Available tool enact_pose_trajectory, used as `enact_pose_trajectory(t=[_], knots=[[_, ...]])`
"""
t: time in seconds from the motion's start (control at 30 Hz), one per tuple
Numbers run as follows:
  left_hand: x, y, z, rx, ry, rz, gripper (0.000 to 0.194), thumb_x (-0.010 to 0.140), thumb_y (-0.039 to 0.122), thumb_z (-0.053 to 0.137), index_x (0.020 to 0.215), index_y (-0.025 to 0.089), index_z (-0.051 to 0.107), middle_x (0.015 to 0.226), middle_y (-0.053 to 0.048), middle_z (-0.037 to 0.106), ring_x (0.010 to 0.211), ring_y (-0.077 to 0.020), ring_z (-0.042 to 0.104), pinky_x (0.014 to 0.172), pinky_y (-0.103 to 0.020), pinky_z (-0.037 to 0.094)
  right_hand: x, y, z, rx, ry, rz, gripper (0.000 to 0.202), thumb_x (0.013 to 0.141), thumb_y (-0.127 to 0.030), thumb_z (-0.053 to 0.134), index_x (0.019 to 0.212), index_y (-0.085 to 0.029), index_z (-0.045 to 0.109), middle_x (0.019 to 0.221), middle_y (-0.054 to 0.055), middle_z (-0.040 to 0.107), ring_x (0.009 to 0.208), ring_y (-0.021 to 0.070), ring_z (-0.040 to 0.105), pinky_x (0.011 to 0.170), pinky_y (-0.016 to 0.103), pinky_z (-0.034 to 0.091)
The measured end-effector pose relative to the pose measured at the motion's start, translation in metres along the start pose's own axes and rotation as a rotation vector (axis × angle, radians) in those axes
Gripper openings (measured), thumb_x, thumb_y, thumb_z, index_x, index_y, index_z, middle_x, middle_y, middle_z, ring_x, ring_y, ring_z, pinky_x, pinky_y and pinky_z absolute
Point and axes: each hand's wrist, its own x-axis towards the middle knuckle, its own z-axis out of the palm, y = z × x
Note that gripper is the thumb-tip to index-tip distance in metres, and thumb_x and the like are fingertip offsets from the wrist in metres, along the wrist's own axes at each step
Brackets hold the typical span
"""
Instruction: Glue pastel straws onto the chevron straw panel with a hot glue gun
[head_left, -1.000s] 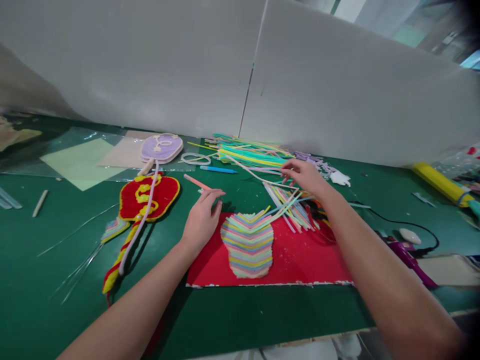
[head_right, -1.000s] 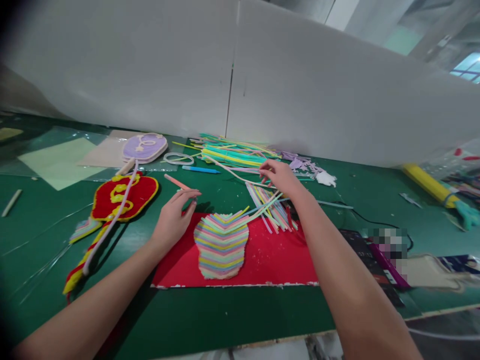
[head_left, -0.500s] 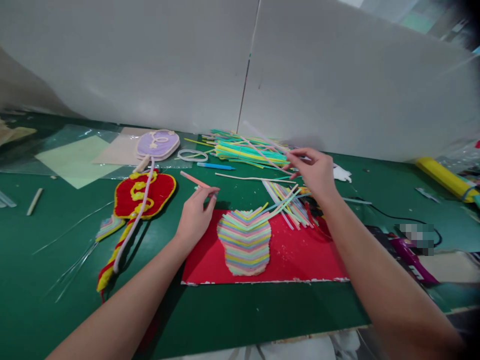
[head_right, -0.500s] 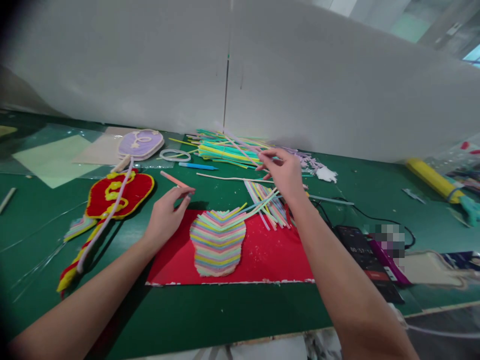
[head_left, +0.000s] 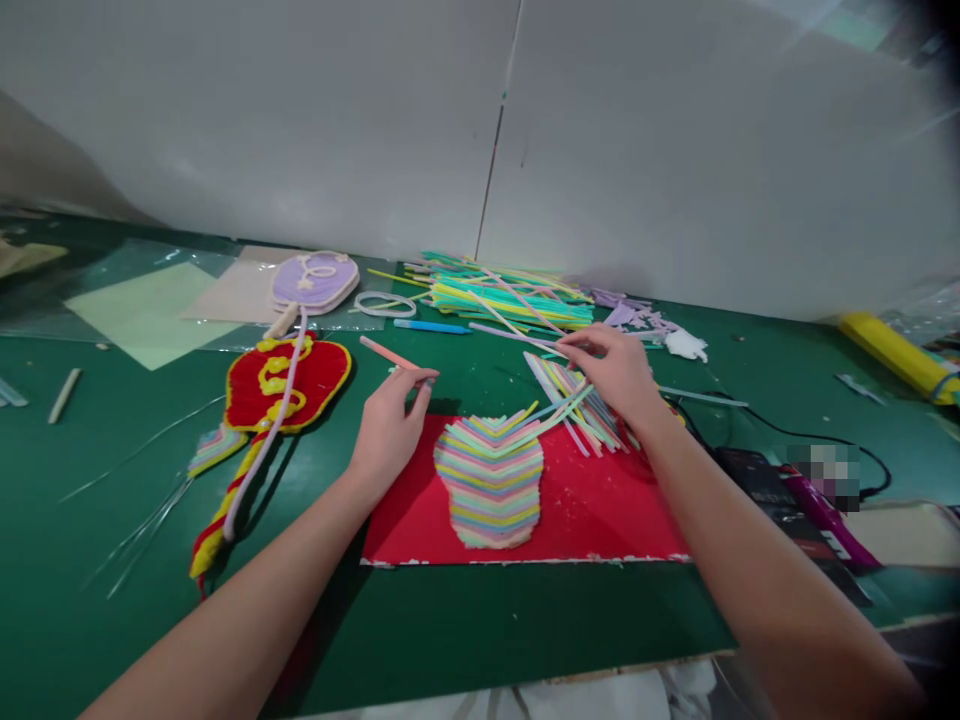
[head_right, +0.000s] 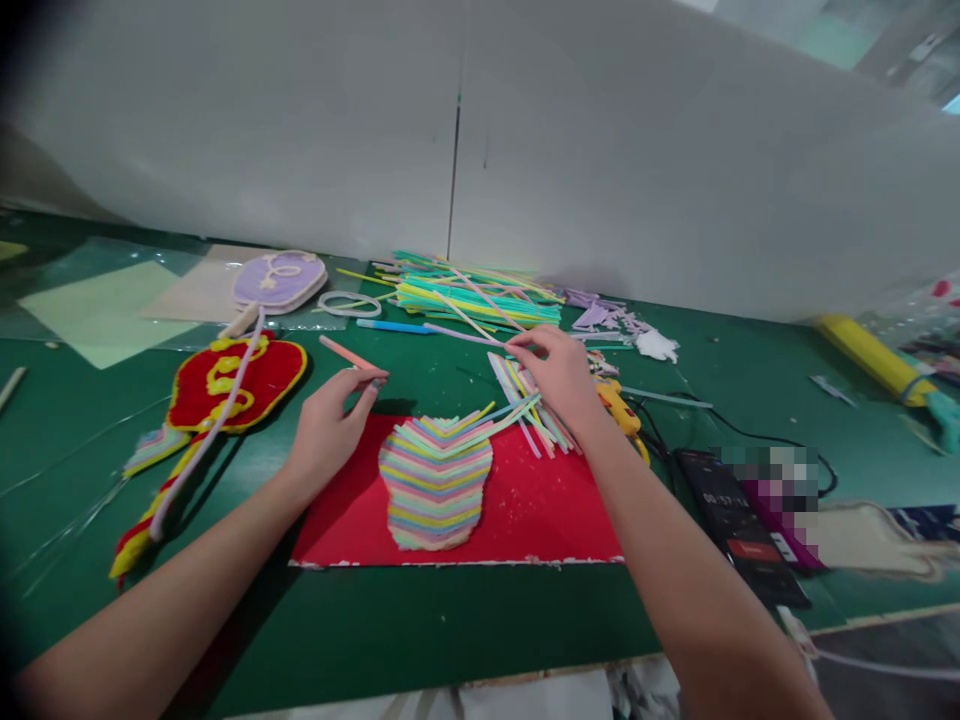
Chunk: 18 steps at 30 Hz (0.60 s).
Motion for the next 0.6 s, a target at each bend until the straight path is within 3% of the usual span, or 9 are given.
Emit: enact_pose_trajectory(t=[0.1,0.2,0.4,0.53,0.6], knots=[[0.000,0.008,-0.004,0.002,0.021,-0.001,0.021,0.091,0.021,0.045,0.101,0.020,0.063,0.097,-0.004,0.067,0.092,-0.0182,0.063,0.085,-0.031,0.049,-0.027,-0.024,-0.008,0.087,-0.006,-0.113,0.015,0.085,-0.034,0.059,0.082,-0.024,0.070,0.084,0.004,0.068,0.073,0.0172,0.063,0.062,0.030,0.049],[-0.006,0.027,-0.013,0.025,0.036,0.038,0.022,0.092,0.021,0.043,0.104,0.021,0.062,0.100,-0.004,0.065,0.095,-0.0185,0.062,0.087,-0.032,0.050,-0.062,-0.040,-0.011,0.132,-0.081,-0.115,0.013,0.087,-0.030,0.058,0.082,-0.026,0.069,0.084,0.003,0.068,0.073,0.0171,0.064,0.066,0.031,0.051],[-0.054,0.072,-0.019,0.226,-0.210,0.223,0.040,0.094,0.028,0.040,0.134,0.024,0.044,0.133,-0.008,0.056,0.120,-0.0226,0.055,0.099,-0.038,0.048,-0.118,-0.036,-0.006,0.187,-0.166,-0.082,0.014,0.088,-0.023,0.057,0.089,-0.029,0.069,0.087,0.003,0.068,0.081,0.0168,0.066,0.069,0.029,0.054],[-0.093,0.074,-0.010,0.389,-0.315,0.262,0.060,0.093,0.039,0.041,0.148,0.023,0.023,0.144,-0.009,0.046,0.130,-0.0274,0.046,0.099,-0.044,0.049,-0.137,-0.029,0.002,0.185,-0.180,-0.046,0.015,0.088,-0.023,0.057,0.092,-0.030,0.069,0.086,0.003,0.067,0.075,0.0154,0.067,0.059,0.025,0.054],[-0.104,0.069,-0.005,0.425,-0.349,0.256,0.065,0.093,0.042,0.041,0.150,0.022,0.018,0.147,-0.010,0.042,0.132,-0.0276,0.044,0.100,-0.044,0.048,-0.143,-0.028,0.006,0.173,-0.196,-0.062,0.017,0.088,-0.021,0.057,0.094,-0.030,0.069,0.087,0.003,0.068,0.075,0.0152,0.068,0.061,0.025,0.055]])
